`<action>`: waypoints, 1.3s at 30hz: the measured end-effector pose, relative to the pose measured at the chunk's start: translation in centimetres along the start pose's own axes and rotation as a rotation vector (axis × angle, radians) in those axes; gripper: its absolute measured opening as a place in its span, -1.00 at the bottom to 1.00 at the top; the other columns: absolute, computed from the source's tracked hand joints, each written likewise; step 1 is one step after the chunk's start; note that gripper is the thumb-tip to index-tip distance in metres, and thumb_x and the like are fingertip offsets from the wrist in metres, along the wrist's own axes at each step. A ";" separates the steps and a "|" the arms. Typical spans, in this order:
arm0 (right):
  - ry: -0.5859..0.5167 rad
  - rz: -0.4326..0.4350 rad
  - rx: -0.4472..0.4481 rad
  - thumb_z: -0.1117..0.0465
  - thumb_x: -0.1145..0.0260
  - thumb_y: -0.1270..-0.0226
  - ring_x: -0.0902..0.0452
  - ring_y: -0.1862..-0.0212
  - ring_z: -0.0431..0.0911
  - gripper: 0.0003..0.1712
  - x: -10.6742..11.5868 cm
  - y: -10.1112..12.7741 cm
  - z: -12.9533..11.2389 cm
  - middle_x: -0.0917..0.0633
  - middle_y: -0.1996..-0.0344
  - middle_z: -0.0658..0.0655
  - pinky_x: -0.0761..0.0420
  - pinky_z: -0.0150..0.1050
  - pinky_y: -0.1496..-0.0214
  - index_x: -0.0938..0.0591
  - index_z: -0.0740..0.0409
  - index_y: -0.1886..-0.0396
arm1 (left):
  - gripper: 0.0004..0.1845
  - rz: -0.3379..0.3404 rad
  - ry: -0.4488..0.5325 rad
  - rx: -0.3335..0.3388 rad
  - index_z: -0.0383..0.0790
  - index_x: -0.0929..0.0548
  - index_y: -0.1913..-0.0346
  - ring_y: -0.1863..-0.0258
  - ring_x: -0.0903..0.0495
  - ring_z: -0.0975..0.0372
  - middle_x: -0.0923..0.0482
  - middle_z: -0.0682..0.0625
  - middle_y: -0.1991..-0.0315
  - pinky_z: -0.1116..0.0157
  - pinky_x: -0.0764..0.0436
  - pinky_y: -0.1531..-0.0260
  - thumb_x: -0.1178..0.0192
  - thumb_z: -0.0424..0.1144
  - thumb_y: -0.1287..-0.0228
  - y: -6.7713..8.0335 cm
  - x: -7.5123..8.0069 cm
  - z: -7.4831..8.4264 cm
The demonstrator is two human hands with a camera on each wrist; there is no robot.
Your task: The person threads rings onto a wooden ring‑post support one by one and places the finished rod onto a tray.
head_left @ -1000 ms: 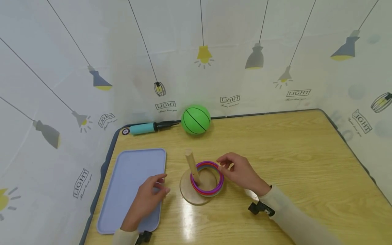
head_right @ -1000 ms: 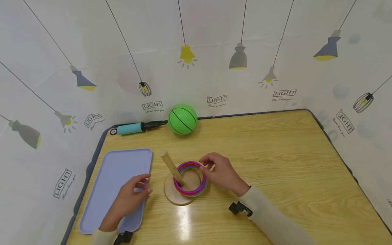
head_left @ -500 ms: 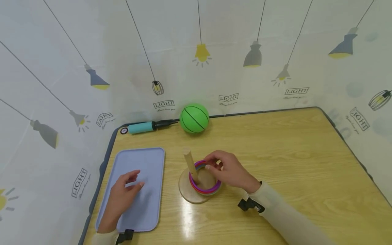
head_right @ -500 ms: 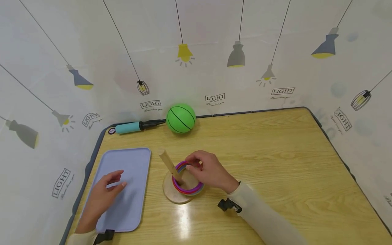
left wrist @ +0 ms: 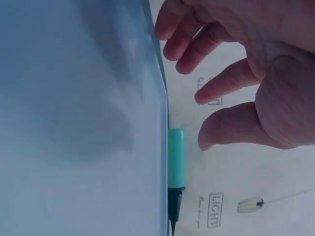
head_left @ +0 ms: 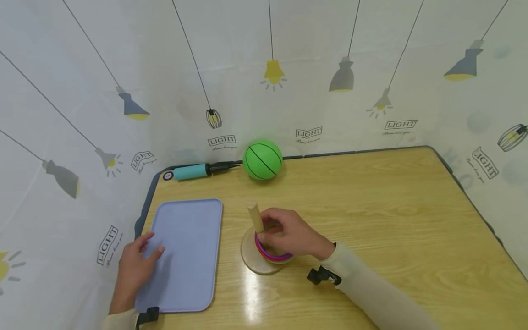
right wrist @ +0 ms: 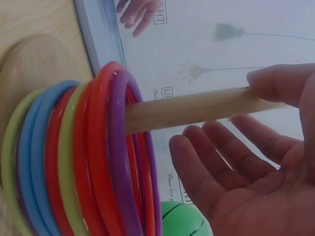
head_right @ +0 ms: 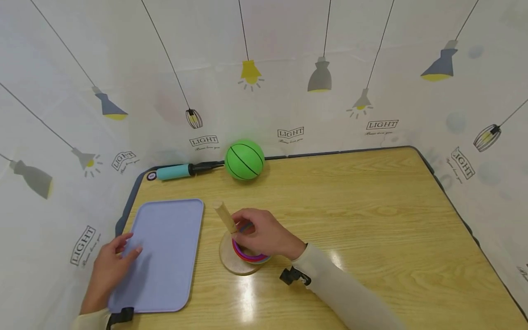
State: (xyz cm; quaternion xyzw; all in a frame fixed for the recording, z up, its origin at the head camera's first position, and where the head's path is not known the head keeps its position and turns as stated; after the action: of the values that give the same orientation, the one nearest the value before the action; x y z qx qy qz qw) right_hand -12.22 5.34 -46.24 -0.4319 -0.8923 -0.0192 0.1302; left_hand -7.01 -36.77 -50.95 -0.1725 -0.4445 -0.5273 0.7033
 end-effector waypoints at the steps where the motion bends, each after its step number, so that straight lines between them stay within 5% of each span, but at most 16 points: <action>1: -0.003 0.000 0.000 0.23 -0.44 -0.45 -0.77 -0.10 0.03 -0.66 -0.1 0.0 0.0 -0.77 -0.05 0.17 -0.74 -0.08 -0.17 -0.69 0.10 -0.18 | -0.31 -0.011 -0.005 0.011 -0.31 -0.38 -0.56 -0.45 -0.35 -0.29 -0.30 -0.46 -0.46 -0.27 -0.38 -0.40 -0.32 -0.18 -0.48 -0.2 0.0 -0.3; 9: -0.007 -0.006 0.025 0.28 -0.41 -0.47 -0.76 -0.14 0.05 -0.78 -0.7 -0.1 0.5 -0.80 -0.02 0.15 -0.75 -0.16 -0.12 -0.71 0.13 -0.06 | -0.37 -0.044 -0.051 0.068 -0.35 -0.34 -0.57 -0.46 -0.34 -0.38 -0.27 -0.52 -0.48 -0.28 -0.43 -0.36 -0.20 -0.24 -0.56 -1.4 0.1 -2.1; 20: 0.029 -0.053 0.056 0.29 -0.34 -0.55 -0.75 -0.14 0.06 -0.78 -0.5 0.1 0.8 -0.80 -0.03 0.18 -0.75 -0.29 -0.07 -0.69 0.07 -0.12 | -0.43 -0.274 -0.058 0.082 -0.32 -0.30 -0.60 -0.41 -0.35 -0.30 -0.23 -0.48 -0.53 -0.27 -0.44 -0.30 0.03 -0.32 -0.62 -2.4 1.4 -3.8; 31: 0.083 -0.048 0.090 0.24 -0.34 -0.57 -0.78 -0.09 -0.05 -0.78 -0.5 -0.1 0.5 -0.82 -0.01 0.12 -0.75 -0.24 -0.07 -0.71 0.01 -0.12 | -0.37 -0.284 -0.103 0.008 -0.29 -0.32 -0.60 -0.39 -0.42 -0.36 -0.32 -0.50 -0.45 -0.20 -0.56 -0.25 -0.08 -0.46 -0.52 -3.3 2.2 -4.6; 39: 0.117 -0.019 0.082 0.26 -0.34 -0.56 -0.78 -0.09 -0.06 -0.77 -0.4 0.2 0.3 -0.83 0.00 0.16 -0.74 -0.19 -0.08 -0.72 -0.02 -0.11 | -0.35 -0.314 -0.147 -0.065 -0.28 -0.39 -0.57 -0.16 -0.64 -0.18 -0.43 -0.48 -0.38 -0.04 -0.69 -0.04 -0.21 -0.43 -0.45 -3.2 2.1 -4.4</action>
State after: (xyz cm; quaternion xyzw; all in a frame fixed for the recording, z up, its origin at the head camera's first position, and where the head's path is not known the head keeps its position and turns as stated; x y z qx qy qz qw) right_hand -11.95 5.22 -46.65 -0.4158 -0.8873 -0.0093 0.1994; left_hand -7.77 -42.40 -52.39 -0.1614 -0.4990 -0.6308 0.5718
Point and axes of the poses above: each hand's wrist, its own y-axis away from the middle knuckle, its own x-axis out of the back of the hand, z = x × y, the point moved 3 cm from there along -y, towards the middle knuckle
